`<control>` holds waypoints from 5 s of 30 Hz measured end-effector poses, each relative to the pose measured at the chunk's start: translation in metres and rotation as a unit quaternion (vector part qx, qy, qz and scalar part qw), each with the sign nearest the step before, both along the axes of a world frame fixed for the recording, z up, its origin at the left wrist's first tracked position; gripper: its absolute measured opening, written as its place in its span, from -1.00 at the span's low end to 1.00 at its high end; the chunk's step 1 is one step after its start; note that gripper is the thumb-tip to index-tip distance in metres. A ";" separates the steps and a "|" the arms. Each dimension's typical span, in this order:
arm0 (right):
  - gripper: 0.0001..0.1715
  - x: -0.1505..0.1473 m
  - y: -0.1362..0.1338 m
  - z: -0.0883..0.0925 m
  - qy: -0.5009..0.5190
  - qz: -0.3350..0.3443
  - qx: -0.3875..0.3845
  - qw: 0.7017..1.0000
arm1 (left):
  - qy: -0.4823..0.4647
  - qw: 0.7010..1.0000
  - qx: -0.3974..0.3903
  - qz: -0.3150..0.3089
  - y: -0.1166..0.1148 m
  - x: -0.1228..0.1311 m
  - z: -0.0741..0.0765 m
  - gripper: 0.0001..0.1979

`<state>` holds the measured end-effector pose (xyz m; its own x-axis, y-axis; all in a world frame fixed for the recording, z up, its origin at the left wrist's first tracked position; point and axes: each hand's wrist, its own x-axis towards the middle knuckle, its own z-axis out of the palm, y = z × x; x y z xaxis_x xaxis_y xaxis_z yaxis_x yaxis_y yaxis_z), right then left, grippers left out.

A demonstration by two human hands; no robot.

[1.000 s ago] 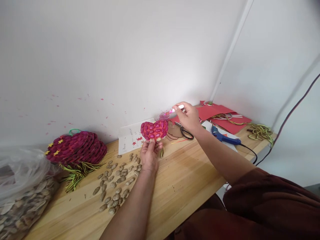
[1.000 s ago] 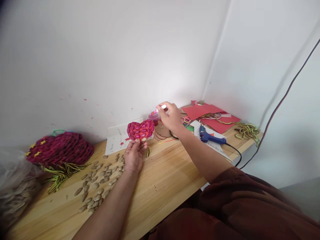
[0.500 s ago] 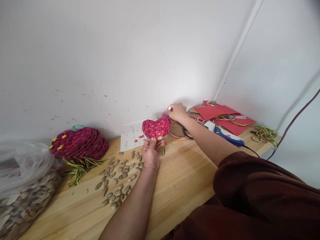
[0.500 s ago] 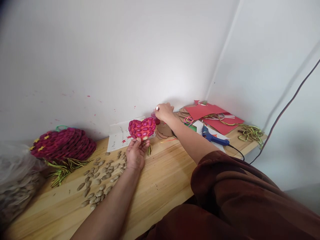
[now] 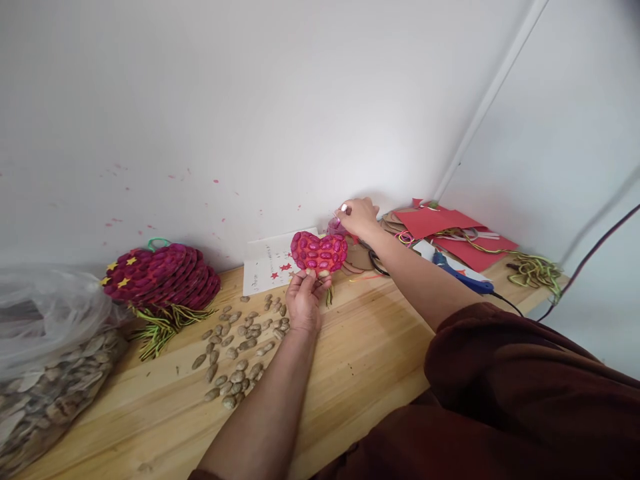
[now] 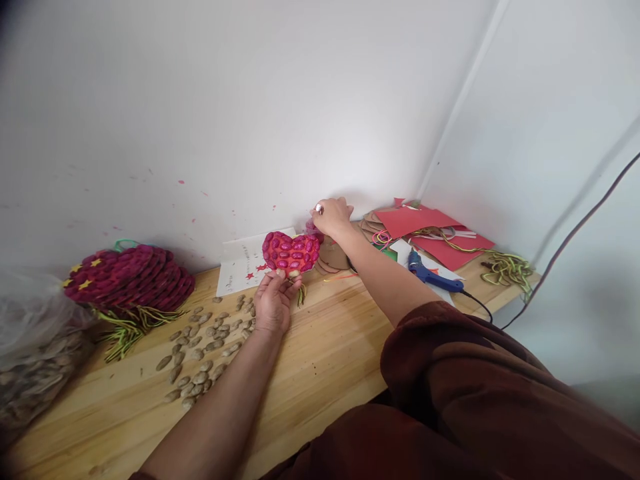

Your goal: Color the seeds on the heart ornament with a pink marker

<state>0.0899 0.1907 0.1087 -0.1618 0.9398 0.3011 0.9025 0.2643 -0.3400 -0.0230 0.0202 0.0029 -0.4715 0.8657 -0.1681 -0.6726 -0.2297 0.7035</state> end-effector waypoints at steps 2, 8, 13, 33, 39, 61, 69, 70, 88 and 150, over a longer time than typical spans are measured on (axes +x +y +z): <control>-0.64 0.002 -0.002 0.002 0.006 0.003 -0.001 1.000 | -0.002 1.000 0.000 0.004 0.000 0.000 0.001 -0.46; -0.67 0.006 -0.008 -0.001 0.010 0.016 0.004 1.000 | 0.000 1.000 -0.002 0.011 0.000 0.000 0.000 -0.41; -0.68 0.014 -0.018 0.002 0.043 0.008 0.018 0.999 | 0.017 1.000 0.000 0.015 0.002 0.000 -0.004 -0.43; -0.81 0.042 -0.143 -0.051 0.237 0.232 0.219 0.918 | 0.064 0.998 -0.013 0.025 0.001 0.001 -0.005 -0.47; -0.82 0.041 -0.143 -0.051 0.235 0.253 0.230 0.910 | 0.071 0.997 -0.012 0.030 0.000 0.002 -0.006 -0.44; -0.80 0.043 -0.141 -0.053 0.233 0.241 0.212 0.918 | 0.112 0.993 -0.002 0.033 0.000 0.006 -0.010 -0.55; -0.80 0.046 -0.136 -0.056 0.232 0.222 0.228 0.919 | 0.133 0.990 0.006 0.033 0.000 0.006 -0.010 -0.55; -0.80 0.046 -0.136 -0.056 0.231 0.225 0.225 0.920 | 0.134 0.990 0.006 0.034 0.000 0.006 -0.010 -0.56; -0.89 0.043 -0.138 -0.058 0.232 0.262 0.275 0.895 | 0.163 0.986 0.008 0.028 -0.002 0.007 -0.005 -0.53; -0.86 0.046 -0.141 -0.056 0.210 0.305 0.268 0.889 | 0.069 0.996 -0.042 0.033 0.000 0.002 0.002 -0.47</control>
<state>0.1361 0.0499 0.0531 -0.3606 0.4181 0.8338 0.3587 0.8873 -0.2898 -0.0214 0.0203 0.0048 -0.5512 0.8174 -0.1675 -0.5530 -0.2075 0.8069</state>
